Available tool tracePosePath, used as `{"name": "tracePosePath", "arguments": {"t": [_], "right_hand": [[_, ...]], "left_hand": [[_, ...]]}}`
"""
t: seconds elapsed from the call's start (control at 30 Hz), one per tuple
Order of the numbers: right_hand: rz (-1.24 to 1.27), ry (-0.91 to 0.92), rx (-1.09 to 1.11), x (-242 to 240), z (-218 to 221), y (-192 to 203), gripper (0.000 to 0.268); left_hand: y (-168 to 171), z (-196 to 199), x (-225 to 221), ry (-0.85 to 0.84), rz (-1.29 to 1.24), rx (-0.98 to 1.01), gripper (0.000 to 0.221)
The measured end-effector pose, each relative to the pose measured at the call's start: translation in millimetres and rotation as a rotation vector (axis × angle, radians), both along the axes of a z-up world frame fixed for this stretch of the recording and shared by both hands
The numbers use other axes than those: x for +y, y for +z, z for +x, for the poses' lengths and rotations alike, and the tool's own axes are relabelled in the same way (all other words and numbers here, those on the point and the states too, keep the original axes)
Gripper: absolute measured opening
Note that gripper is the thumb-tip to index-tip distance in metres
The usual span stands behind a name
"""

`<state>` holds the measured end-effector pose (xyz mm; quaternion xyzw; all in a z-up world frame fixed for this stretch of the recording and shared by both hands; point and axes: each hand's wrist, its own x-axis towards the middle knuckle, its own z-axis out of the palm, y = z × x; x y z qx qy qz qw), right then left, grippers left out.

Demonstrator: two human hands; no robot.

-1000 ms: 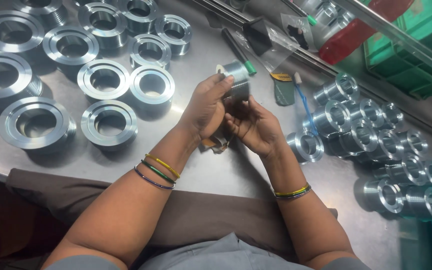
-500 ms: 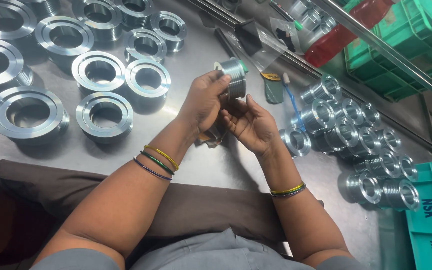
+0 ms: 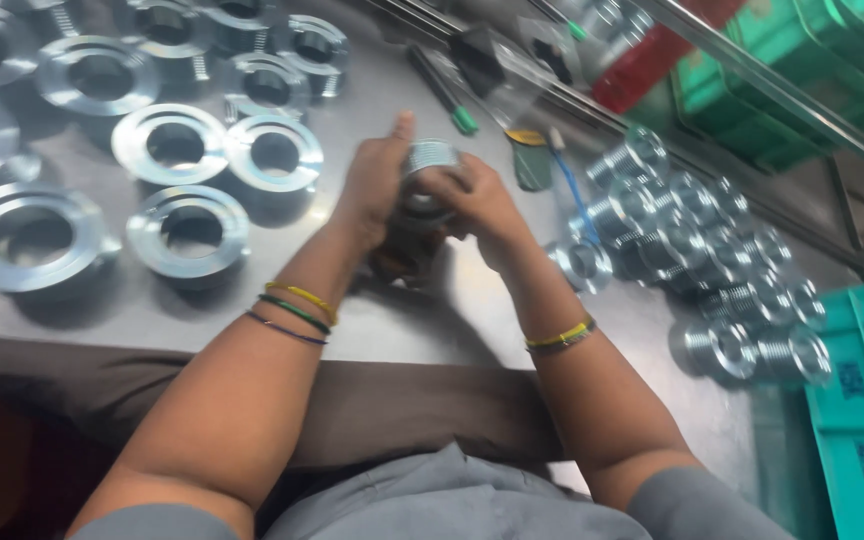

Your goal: Inspect metal pulley or bearing parts on a workbench.

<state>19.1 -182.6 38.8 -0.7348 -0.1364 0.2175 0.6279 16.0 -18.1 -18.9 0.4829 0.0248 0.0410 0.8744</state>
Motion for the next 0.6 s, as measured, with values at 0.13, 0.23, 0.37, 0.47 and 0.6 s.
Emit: {"name": "tracePosePath", "arguments": {"t": [0.13,0.23,0.37,0.47,0.6], "right_hand": [[-0.011,0.156,-0.035,-23.7,-13.3,5.4,0.053],[0.166,0.196,0.067,-53.0,-39.5,14.4,0.064],[0.044,0.110,0.090,-134.1,-87.7,35.7,0.064],[-0.153,-0.078,0.061,-209.2,-112.5,39.7,0.058],[-0.770,-0.477,-0.366,-289.1,-134.4,15.5,0.041]], "left_hand": [[-11.3,0.9,14.0,-0.083,0.014,-0.062,0.066],[-0.2,-10.6,11.2,-0.163,0.246,-0.212,0.073],[-7.5,-18.0,23.6,0.270,1.054,-0.410,0.042],[-0.2,-25.9,31.0,0.491,1.485,-0.320,0.037],[20.0,-36.5,22.2,0.369,1.451,-0.125,0.055]]}}
